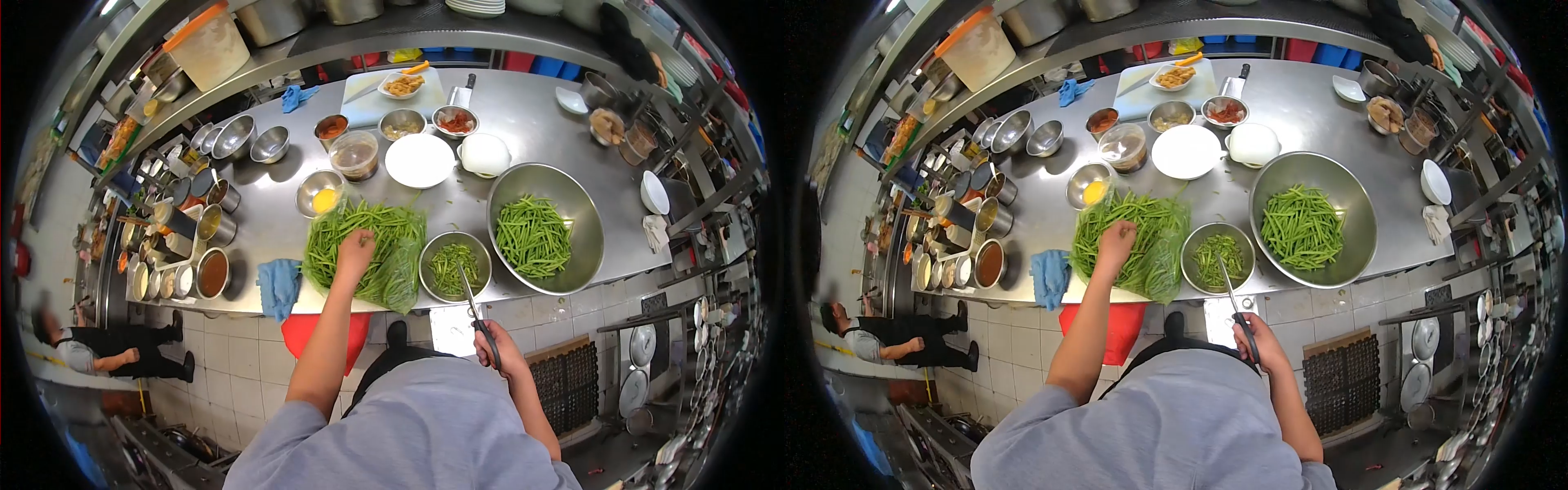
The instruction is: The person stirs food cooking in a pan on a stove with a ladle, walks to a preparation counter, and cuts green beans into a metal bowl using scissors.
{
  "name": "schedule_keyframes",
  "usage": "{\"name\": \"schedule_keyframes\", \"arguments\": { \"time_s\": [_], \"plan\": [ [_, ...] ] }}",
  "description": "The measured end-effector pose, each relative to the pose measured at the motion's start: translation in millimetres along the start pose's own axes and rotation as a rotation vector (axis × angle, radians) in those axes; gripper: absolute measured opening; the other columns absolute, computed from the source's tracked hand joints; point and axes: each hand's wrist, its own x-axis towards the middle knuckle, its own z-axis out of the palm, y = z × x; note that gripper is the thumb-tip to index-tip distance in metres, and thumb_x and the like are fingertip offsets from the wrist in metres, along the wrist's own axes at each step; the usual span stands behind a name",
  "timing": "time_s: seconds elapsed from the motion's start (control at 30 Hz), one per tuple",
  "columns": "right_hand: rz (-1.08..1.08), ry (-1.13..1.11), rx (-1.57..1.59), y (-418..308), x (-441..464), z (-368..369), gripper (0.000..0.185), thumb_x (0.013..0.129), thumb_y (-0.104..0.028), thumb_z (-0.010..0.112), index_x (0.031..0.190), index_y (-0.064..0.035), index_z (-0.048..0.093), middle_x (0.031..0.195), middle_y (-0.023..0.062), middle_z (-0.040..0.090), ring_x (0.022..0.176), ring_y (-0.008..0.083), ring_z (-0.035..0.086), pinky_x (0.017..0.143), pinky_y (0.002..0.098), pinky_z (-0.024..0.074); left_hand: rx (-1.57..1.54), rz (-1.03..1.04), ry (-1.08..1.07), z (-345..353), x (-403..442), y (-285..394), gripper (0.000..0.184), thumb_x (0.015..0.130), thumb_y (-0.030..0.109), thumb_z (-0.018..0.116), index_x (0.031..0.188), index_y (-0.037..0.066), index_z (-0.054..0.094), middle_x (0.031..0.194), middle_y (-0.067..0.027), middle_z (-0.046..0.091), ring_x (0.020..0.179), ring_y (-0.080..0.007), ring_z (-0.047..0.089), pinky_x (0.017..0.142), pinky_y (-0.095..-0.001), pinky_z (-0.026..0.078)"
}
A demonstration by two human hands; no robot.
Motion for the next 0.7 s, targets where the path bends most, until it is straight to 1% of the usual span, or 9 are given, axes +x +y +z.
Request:
{"name": "schedule_keyframes", "arguments": {
  "time_s": [0.07,0.13,0.2,0.3,0.37,0.4,0.47,0.5,0.7],
  "plan": [
    [-0.008,0.003,-0.01,-0.9,1.9,2.2,0.033,0.095,-0.027,0.062,0.115,-0.0043,0.048,0.07,-0.001,0.049,0.051,0.0068,0.045,0.043,0.022,0.037,0.102,-0.086,-0.08,2.4,1.1,-1.0,0.024,0.082,0.021,0.067,0.098,0.004,0.069,0.094,-0.0171,0.066,0.089,-0.0313,0.066,0.077,-0.0386,0.052],
    [0.011,-0.018,-0.004,-0.8,3.5,4.6,0.032,0.094,-0.026,0.063,0.113,-0.0047,0.048,0.07,-0.0009,0.049,0.05,0.007,0.045,0.043,0.0221,0.0369,0.444,-0.056,-0.014,13.4,-4.9,1.6,0.025,0.081,0.025,0.068,0.098,0.006,0.069,0.099,-0.0166,0.066,0.094,-0.0344,0.065,0.078,-0.0415,0.051],
    [0.011,-0.025,-0.014,-1.6,3.8,5.9,0.032,0.094,-0.026,0.063,0.112,-0.0047,0.048,0.07,-0.0008,0.049,0.051,0.0071,0.045,0.043,0.022,0.037,0.435,-0.069,-0.025,16.9,-1.3,0.1,0.026,0.081,0.028,0.069,0.097,0.007,0.07,0.103,-0.0164,0.066,0.097,-0.0357,0.063,0.08,-0.0446,0.05],
    [0.001,-0.025,-0.017,1.0,2.9,4.5,0.032,0.093,-0.025,0.064,0.111,-0.0046,0.048,0.07,-0.0005,0.049,0.051,0.0074,0.046,0.043,0.0222,0.0372,0.3,-0.077,-0.043,15.1,7.6,-12.9,0.027,0.08,0.027,0.07,0.098,0.006,0.069,0.097,-0.0156,0.066,0.092,-0.0332,0.065,0.078,-0.042,0.05],
    [-0.008,-0.015,-0.006,2.4,1.2,2.0,0.032,0.093,-0.025,0.064,0.111,-0.0045,0.048,0.07,-0.0004,0.049,0.051,0.0075,0.046,0.043,0.0223,0.0373,-0.032,-0.024,-0.006,3.9,15.1,-26.5,0.027,0.084,0.025,0.069,0.099,0.002,0.067,0.085,-0.0109,0.066,0.08,-0.025,0.065,0.072,-0.0355,0.05],
    [-0.005,-0.01,-0.03,2.5,-0.1,0.0,0.032,0.093,-0.025,0.064,0.112,-0.0045,0.048,0.07,-0.0003,0.049,0.051,0.0075,0.046,0.043,0.0225,0.0375,-0.032,-0.023,-0.009,-0.7,17.5,-30.5,0.027,0.084,0.025,0.069,0.099,0.002,0.067,0.085,-0.0109,0.066,0.08,-0.025,0.065,0.072,-0.0355,0.05],
    [-0.001,-0.005,-0.054,5.2,-1.0,-3.7,0.032,0.093,-0.025,0.064,0.112,-0.0045,0.048,0.07,-0.0003,0.049,0.051,0.0074,0.046,0.043,0.0226,0.0378,-0.446,-0.111,0.047,-12.3,20.0,-18.5,0.02,0.089,0.019,0.066,0.099,0.002,0.066,0.084,-0.0046,0.066,0.069,-0.0117,0.057,0.061,-0.0267,0.045],
    [-0.02,-0.007,-0.04,9.1,-0.1,-5.7,0.038,0.092,-0.025,0.065,0.117,-0.0026,0.048,0.067,-0.0008,0.05,0.049,0.0079,0.046,0.043,0.023,0.0376,-0.506,-0.183,-0.045,-22.2,18.9,-7.1,0.015,0.093,0.018,0.063,0.1,0.005,0.062,0.081,-0.0009,0.064,0.058,-0.0062,0.049,0.051,-0.0214,0.037],
    [-0.048,-0.04,-0.141,-10.4,-5.4,7.3,0.046,0.092,-0.024,0.066,0.125,-0.0011,0.045,0.067,-0.0007,0.048,0.052,0.0087,0.045,0.048,0.0246,0.0385,-0.74,-0.268,-0.308,-11.7,4.1,36.2,0.011,0.091,0.017,0.065,0.092,0.007,0.06,0.076,0.0015,0.062,0.05,-0.0037,0.039,0.044,-0.02,0.03]
  ]
}}
